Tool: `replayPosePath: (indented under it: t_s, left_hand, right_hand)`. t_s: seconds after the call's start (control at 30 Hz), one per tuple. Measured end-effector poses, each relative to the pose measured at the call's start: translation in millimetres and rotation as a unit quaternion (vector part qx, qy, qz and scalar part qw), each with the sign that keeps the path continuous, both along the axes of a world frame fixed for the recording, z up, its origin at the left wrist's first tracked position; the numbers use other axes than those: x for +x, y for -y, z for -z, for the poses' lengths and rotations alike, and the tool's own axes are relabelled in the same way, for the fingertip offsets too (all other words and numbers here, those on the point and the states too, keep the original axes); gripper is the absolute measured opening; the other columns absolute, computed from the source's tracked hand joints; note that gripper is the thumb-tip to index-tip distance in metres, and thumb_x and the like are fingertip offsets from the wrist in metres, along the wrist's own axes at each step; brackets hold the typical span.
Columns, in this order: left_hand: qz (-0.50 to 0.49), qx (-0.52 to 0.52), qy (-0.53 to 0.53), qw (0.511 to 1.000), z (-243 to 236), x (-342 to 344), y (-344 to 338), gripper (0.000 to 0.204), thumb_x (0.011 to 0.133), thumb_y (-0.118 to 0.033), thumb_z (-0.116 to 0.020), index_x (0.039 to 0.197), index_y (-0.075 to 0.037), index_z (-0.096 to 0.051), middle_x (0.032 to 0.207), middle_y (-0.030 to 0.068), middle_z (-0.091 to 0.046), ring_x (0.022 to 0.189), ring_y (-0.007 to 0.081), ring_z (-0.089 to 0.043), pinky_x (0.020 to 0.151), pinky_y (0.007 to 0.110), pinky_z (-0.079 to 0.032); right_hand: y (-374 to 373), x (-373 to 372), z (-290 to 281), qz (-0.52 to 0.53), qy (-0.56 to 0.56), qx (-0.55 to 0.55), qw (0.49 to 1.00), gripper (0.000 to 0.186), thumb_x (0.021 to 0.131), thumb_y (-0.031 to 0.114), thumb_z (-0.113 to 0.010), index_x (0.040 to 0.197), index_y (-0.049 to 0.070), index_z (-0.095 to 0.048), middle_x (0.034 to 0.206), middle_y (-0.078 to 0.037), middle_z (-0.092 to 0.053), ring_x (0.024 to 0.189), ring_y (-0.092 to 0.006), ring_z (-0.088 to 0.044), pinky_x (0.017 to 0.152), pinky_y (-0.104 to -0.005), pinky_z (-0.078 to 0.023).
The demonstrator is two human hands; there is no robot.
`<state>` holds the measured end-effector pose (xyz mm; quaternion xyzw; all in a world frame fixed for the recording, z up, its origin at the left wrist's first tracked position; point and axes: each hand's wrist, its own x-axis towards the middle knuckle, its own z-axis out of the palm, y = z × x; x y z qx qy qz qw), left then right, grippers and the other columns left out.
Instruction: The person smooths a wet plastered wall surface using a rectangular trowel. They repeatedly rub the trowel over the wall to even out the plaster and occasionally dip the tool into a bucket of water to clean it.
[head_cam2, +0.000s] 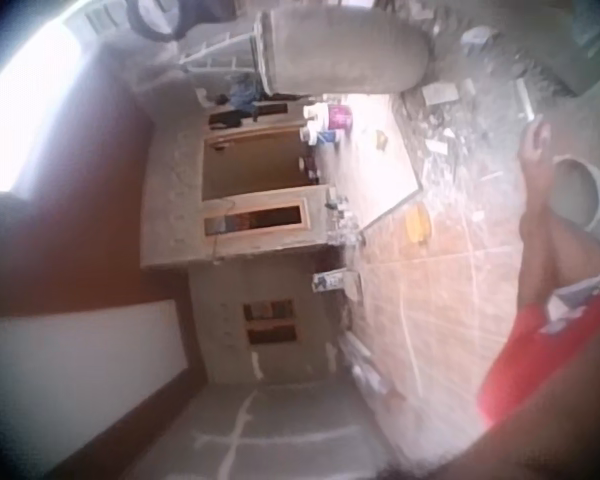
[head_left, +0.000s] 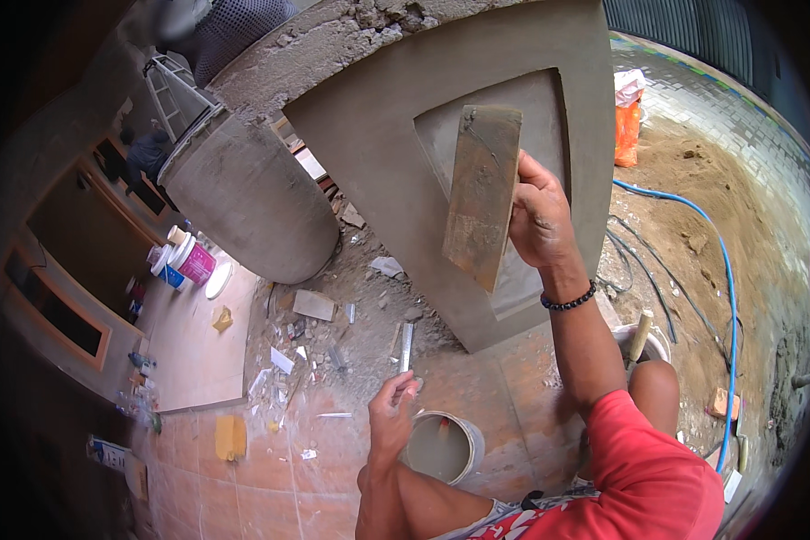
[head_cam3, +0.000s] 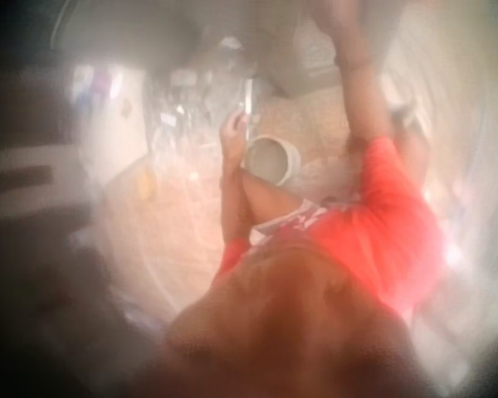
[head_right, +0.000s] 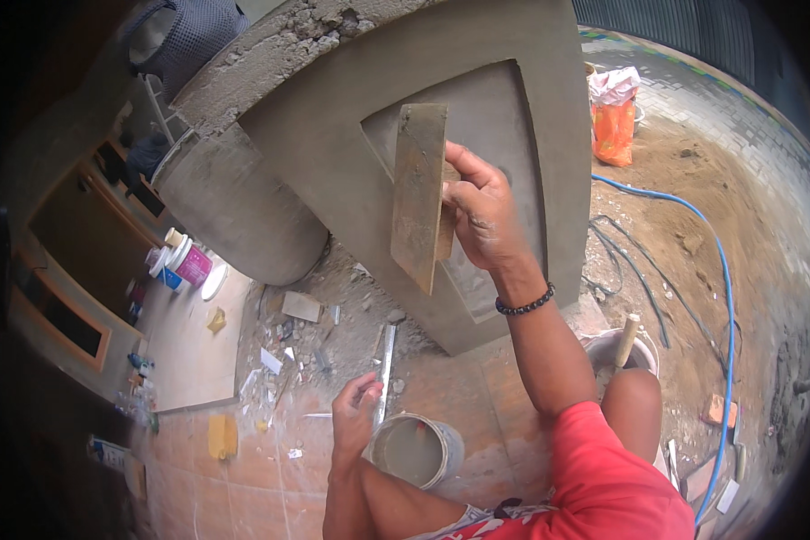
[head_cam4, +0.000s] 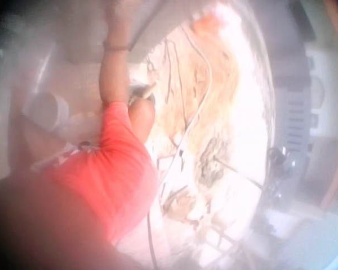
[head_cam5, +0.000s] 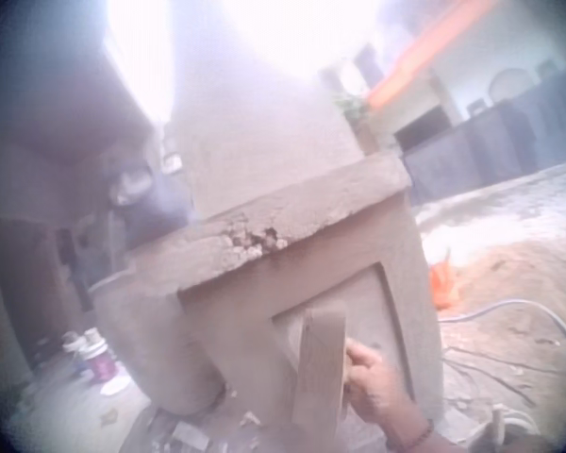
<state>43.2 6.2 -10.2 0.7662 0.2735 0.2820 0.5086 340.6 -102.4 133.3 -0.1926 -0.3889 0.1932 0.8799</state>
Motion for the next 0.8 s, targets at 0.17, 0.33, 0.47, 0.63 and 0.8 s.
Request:
replayPosePath:
  t_s: [0.17,0.33,0.47,0.63,0.8]
  left_hand:
    - [0.002,0.009,-0.003,1.000,-3,-3,-1,0.030,0.095,-0.011,-0.060,0.120,0.005,-0.060,0.102,0.0133,-0.068,0.096,0.0173,-0.064,0.088,0.030,-0.049]
    - [0.006,0.004,0.005,1.000,-2,-2,-1,0.029,0.096,-0.010,-0.060,0.120,0.006,-0.060,0.101,0.0123,-0.069,0.095,0.0168,-0.064,0.088,0.030,-0.050]
    - [0.006,0.005,0.005,1.000,0,-4,-4,0.029,0.094,-0.006,-0.059,0.121,0.004,-0.061,0.102,0.0124,-0.069,0.095,0.0167,-0.065,0.087,0.030,-0.050]
    - [0.003,0.011,0.006,1.000,-2,-4,-4,0.030,0.093,-0.006,-0.059,0.122,0.003,-0.061,0.101,0.0128,-0.069,0.094,0.0169,-0.065,0.085,0.030,-0.051]
    - [0.006,0.007,0.011,1.000,0,-4,-5,0.030,0.094,-0.007,-0.060,0.121,0.003,-0.062,0.101,0.0130,-0.070,0.093,0.0168,-0.066,0.084,0.030,-0.051]
  right_hand:
    - [1,37,-6,-0.009,0.097,-0.100,0.990,0.048,0.080,-0.001,-0.045,0.126,-0.007,-0.058,0.109,-0.007,-0.065,0.090,-0.0089,-0.061,0.082,-0.0234,-0.050]
    - [-12,41,-16,0.080,0.161,-0.191,0.965,0.049,0.080,0.000,-0.046,0.127,-0.004,-0.061,0.108,-0.006,-0.065,0.089,-0.0087,-0.060,0.082,-0.0229,-0.049]
    - [-17,40,-25,0.107,0.202,-0.221,0.948,0.049,0.081,0.002,-0.047,0.127,-0.002,-0.062,0.102,-0.005,-0.065,0.085,-0.0082,-0.060,0.079,-0.0226,-0.049]
    - [-20,42,-31,0.130,0.240,-0.248,0.929,0.049,0.081,0.003,-0.046,0.126,0.000,-0.064,0.094,-0.004,-0.066,0.080,-0.0078,-0.059,0.075,-0.0218,-0.049]
    - [-17,35,-43,0.181,0.299,-0.251,0.903,0.049,0.079,0.005,-0.045,0.123,0.001,-0.065,0.096,-0.006,-0.067,0.082,-0.0095,-0.059,0.078,-0.0232,-0.049]
